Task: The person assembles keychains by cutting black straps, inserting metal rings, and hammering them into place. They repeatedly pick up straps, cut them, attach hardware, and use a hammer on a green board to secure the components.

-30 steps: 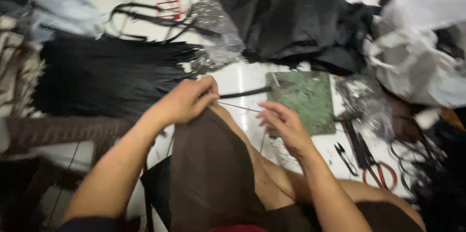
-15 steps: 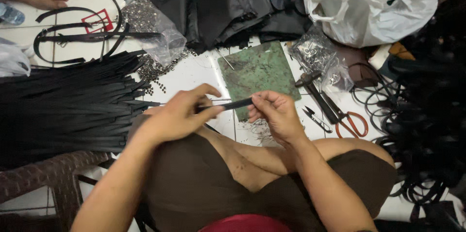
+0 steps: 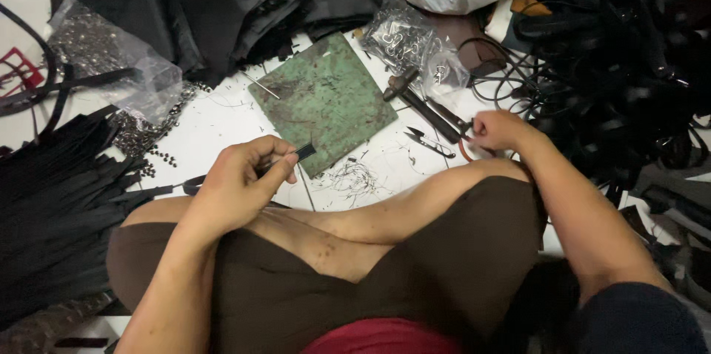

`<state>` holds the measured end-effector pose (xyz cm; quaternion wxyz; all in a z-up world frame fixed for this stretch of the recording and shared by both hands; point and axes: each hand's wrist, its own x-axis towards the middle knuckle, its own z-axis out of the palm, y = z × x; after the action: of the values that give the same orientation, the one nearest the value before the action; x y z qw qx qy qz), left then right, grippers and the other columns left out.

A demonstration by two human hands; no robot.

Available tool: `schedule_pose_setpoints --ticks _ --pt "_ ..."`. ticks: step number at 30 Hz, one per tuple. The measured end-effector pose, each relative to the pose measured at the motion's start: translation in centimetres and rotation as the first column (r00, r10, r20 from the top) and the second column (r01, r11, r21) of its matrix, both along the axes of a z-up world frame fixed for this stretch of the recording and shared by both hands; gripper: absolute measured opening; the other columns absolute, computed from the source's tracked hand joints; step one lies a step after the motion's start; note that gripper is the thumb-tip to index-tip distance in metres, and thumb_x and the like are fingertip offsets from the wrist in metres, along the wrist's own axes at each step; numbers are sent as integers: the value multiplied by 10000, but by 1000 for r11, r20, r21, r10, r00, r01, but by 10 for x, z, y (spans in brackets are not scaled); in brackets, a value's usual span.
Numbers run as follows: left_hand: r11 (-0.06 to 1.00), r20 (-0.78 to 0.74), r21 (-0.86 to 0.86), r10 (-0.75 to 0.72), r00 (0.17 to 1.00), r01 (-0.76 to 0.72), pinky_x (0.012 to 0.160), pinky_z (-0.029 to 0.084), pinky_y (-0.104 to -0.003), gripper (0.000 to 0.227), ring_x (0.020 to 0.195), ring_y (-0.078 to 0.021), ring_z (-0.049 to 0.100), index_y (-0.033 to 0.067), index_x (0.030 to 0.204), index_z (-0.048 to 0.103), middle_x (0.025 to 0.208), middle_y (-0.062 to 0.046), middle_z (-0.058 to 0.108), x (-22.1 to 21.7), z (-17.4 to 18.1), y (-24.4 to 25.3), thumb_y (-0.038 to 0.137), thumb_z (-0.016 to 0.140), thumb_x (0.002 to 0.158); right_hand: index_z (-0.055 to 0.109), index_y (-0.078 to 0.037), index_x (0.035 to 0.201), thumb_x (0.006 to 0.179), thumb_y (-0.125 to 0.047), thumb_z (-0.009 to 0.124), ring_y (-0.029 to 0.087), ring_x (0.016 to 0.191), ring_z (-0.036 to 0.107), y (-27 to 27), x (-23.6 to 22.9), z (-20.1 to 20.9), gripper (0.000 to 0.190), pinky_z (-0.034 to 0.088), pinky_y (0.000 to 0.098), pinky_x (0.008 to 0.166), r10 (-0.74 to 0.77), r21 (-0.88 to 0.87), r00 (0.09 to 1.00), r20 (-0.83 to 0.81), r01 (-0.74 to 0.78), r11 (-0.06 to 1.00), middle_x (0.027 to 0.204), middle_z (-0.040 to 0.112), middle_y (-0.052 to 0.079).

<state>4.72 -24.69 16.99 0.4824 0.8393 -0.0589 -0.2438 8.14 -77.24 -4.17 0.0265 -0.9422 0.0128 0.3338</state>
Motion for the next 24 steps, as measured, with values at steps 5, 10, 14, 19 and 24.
schedule_pose_setpoints --ticks 5,10,14,19,24 --pt "996 69 -90 26 997 -20 677 509 -321 222 617 -185 607 107 1063 786 672 -85 742 6 -15 -1 128 641 896 459 -227 1096 732 -389 779 354 1132 713 -25 -14 -18 511 527 520 991 89 74 994 -64 -84 994 1098 733 97" --pt "993 61 -64 108 992 -104 464 229 -252 127 495 -20 286 158 909 758 576 101 410 3 -3 -9 243 683 966 448 -176 1240 847 -328 667 336 1121 676 -18 -15 27 475 510 437 876 109 86 992 -68 -103 991 1272 648 124" --pt "958 -103 -236 140 985 -161 620 503 -233 130 597 -62 601 89 941 720 666 -12 704 2 0 -9 195 657 981 490 -338 1360 840 -373 731 284 828 736 7 -25 131 574 518 372 756 -43 -16 999 -33 43 999 896 772 73" --pt "916 -131 -354 152 980 -190 673 551 -236 160 637 -92 672 76 841 681 674 -44 723 2 2 -12 161 660 975 664 -163 1378 737 -96 869 97 549 388 64 -87 138 676 309 266 463 -312 748 950 -6 211 629 621 442 -19" --pt "863 -28 -481 160 987 -154 761 478 -194 122 989 -52 688 140 797 711 1275 -139 769 -2 -8 -11 101 643 890 602 -22 1309 878 -504 693 112 995 598 183 -135 73 653 426 189 854 -292 952 912 -288 306 15 1126 647 41"
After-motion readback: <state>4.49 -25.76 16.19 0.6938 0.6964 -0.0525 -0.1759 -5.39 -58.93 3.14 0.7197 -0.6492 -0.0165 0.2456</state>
